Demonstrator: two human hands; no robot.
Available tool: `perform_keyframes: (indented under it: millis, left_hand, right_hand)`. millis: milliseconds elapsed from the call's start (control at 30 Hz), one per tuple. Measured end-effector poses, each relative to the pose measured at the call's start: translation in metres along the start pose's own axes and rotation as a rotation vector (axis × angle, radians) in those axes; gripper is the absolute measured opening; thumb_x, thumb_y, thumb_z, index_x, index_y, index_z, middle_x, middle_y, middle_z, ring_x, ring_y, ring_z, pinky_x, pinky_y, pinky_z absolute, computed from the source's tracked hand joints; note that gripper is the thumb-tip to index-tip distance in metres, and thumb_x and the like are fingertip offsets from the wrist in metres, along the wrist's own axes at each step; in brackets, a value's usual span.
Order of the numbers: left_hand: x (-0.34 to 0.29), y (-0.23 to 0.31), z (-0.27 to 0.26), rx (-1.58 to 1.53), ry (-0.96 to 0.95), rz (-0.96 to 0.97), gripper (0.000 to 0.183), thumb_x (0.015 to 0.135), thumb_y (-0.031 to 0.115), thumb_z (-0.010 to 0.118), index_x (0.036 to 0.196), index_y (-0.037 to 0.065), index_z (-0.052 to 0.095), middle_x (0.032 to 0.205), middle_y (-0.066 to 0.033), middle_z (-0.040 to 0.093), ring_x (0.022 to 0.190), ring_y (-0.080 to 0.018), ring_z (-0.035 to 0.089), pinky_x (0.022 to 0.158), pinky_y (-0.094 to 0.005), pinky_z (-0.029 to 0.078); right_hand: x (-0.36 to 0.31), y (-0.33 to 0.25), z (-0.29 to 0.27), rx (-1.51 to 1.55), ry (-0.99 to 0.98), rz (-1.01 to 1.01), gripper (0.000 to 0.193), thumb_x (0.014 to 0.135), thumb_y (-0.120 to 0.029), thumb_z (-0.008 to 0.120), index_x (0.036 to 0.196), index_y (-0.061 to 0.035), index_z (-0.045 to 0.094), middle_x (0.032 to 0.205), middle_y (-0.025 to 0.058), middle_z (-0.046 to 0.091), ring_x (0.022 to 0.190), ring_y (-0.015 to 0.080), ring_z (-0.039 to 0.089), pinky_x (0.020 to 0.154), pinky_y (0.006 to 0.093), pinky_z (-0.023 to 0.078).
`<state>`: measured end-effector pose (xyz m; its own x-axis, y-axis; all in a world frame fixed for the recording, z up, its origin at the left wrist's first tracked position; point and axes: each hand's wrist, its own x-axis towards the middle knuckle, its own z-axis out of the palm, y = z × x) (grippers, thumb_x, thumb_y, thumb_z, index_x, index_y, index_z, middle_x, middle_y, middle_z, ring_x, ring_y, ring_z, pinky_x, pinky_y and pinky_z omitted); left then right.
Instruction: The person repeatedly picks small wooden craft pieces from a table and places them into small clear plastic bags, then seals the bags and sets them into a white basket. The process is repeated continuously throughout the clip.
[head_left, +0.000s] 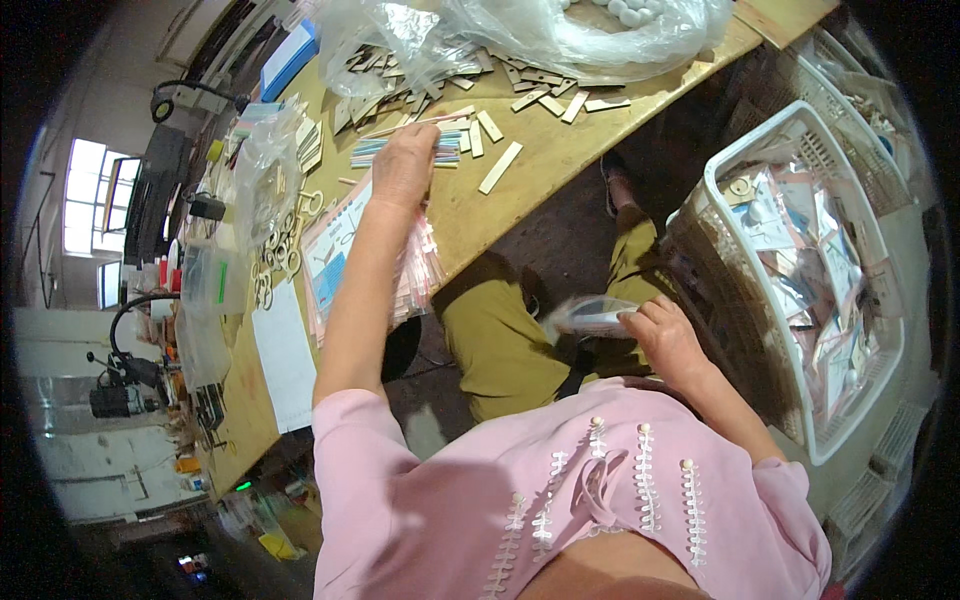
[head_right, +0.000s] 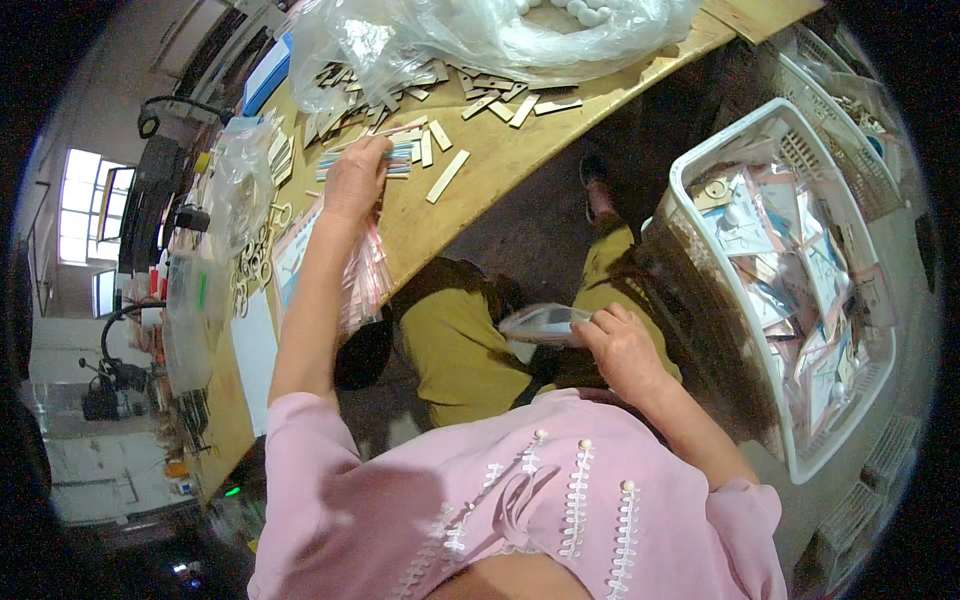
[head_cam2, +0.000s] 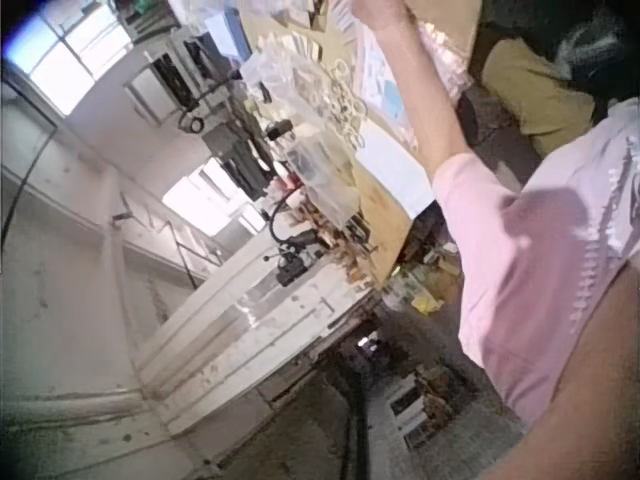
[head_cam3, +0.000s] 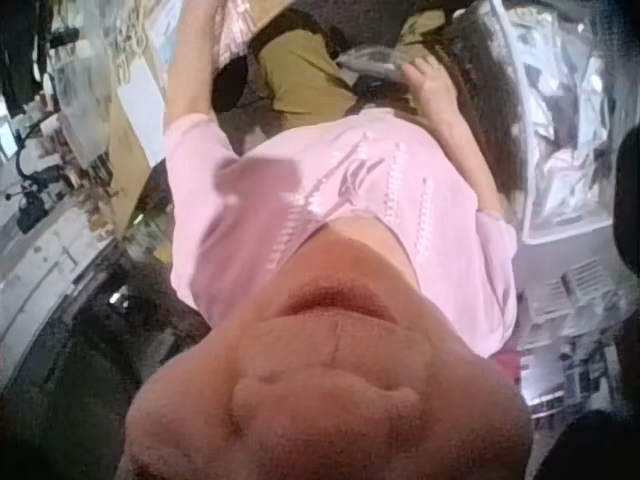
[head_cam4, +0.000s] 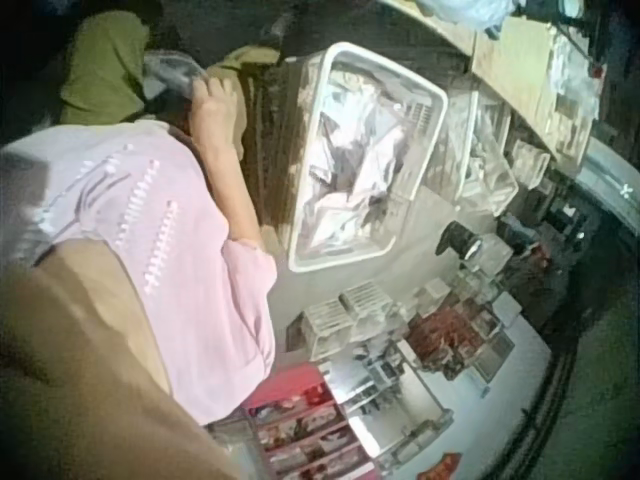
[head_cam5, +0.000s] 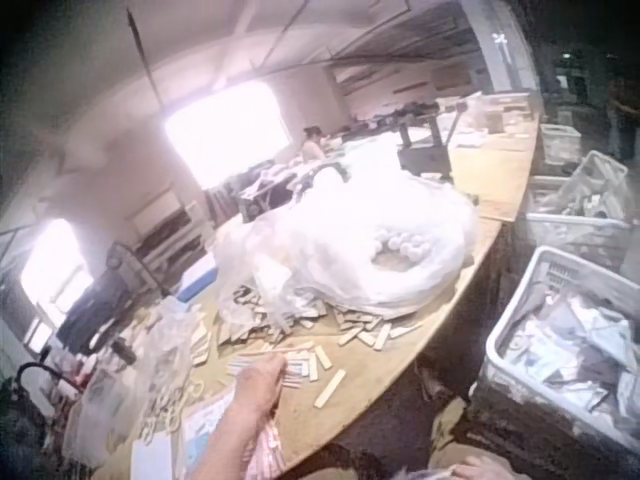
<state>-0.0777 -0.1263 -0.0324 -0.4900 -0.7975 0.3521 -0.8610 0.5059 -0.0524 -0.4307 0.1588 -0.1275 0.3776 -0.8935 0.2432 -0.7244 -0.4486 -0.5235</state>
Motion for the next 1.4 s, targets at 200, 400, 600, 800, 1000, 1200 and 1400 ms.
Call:
perform_keyframes:
  millis: [200, 400, 600, 800, 1000, 1200, 1400]
  left_hand:
    - [-0.001, -0.022, 0.004, -0.009, -0.002, 0.03, 0.019, 0.092, 0.013, 0.069, 0.111, 0.011, 0.068, 0.107, -0.0125, 0.072, 0.097, -0.0373, 0.069, 0.081, -0.0447, 0.056]
    - [-0.031, 0.042, -0.051, -0.906, 0.553, -0.176, 0.023, 0.097, -0.003, 0.064, 0.118, 0.004, 0.061, 0.099, -0.0099, 0.071, 0.085, -0.0165, 0.072, 0.076, -0.0298, 0.06]
    - [-0.104, 0.144, -0.107, -1.334, 0.556, -0.231, 0.04, 0.101, 0.001, 0.065, 0.135, 0.004, 0.045, 0.103, -0.0167, 0.071, 0.08, -0.0189, 0.073, 0.073, -0.0302, 0.063]
    - [-0.154, 0.161, -0.065, -1.329, 0.464, -0.256, 0.042, 0.099, -0.004, 0.065, 0.135, 0.008, 0.049, 0.107, -0.0157, 0.073, 0.088, -0.0184, 0.073, 0.075, -0.0313, 0.063]
    - [-0.158, 0.166, -0.059, -0.542, 0.254, -0.039, 0.012, 0.092, 0.016, 0.072, 0.097, 0.006, 0.067, 0.087, -0.0093, 0.071, 0.082, -0.028, 0.071, 0.073, -0.039, 0.057]
    - [-0.166, 0.114, -0.064, -0.511, 0.067, 0.163, 0.012, 0.091, 0.02, 0.073, 0.094, 0.008, 0.074, 0.096, -0.0083, 0.074, 0.088, -0.0298, 0.072, 0.08, -0.042, 0.059]
    - [-0.188, -0.098, -0.093, -0.186, 0.301, -0.679, 0.031, 0.095, 0.014, 0.067, 0.125, 0.008, 0.071, 0.117, -0.0126, 0.074, 0.096, -0.0242, 0.071, 0.088, -0.0353, 0.055]
  right_hand:
    - [0.002, 0.006, -0.011, 0.027, 0.033, 0.014, 0.015, 0.078, 0.001, 0.069, 0.092, -0.0042, 0.069, 0.099, 0.0124, 0.066, 0.098, 0.0338, 0.062, 0.086, 0.0442, 0.053]
    - [0.033, -0.003, -0.026, 0.053, 0.143, -0.038, 0.012, 0.079, 0.002, 0.069, 0.09, -0.0013, 0.067, 0.117, 0.0177, 0.066, 0.112, 0.0382, 0.061, 0.095, 0.0457, 0.053]
    - [0.081, -0.032, -0.037, 0.106, 0.211, -0.182, 0.012, 0.082, -0.001, 0.073, 0.089, 0.0012, 0.064, 0.124, 0.0216, 0.065, 0.116, 0.0408, 0.061, 0.096, 0.046, 0.054]
    - [0.104, -0.06, -0.033, 0.092, 0.156, -0.258, 0.014, 0.079, 0.004, 0.072, 0.087, 0.0023, 0.061, 0.13, 0.0256, 0.063, 0.122, 0.0435, 0.06, 0.095, 0.0482, 0.055]
    - [0.104, -0.079, -0.029, 0.096, 0.048, -0.338, 0.021, 0.076, 0.01, 0.069, 0.095, 0.0034, 0.064, 0.132, 0.0239, 0.063, 0.124, 0.0435, 0.06, 0.095, 0.0478, 0.056]
    - [0.105, -0.081, -0.018, -0.01, -0.098, -0.367, 0.015, 0.079, 0.006, 0.066, 0.093, 0.0036, 0.061, 0.135, 0.0238, 0.061, 0.127, 0.0428, 0.058, 0.101, 0.0474, 0.054]
    - [0.098, -0.064, -0.019, 0.006, -0.048, -0.291, 0.011, 0.084, 0.004, 0.071, 0.09, 0.0037, 0.061, 0.131, 0.0224, 0.063, 0.125, 0.0403, 0.06, 0.1, 0.0459, 0.055]
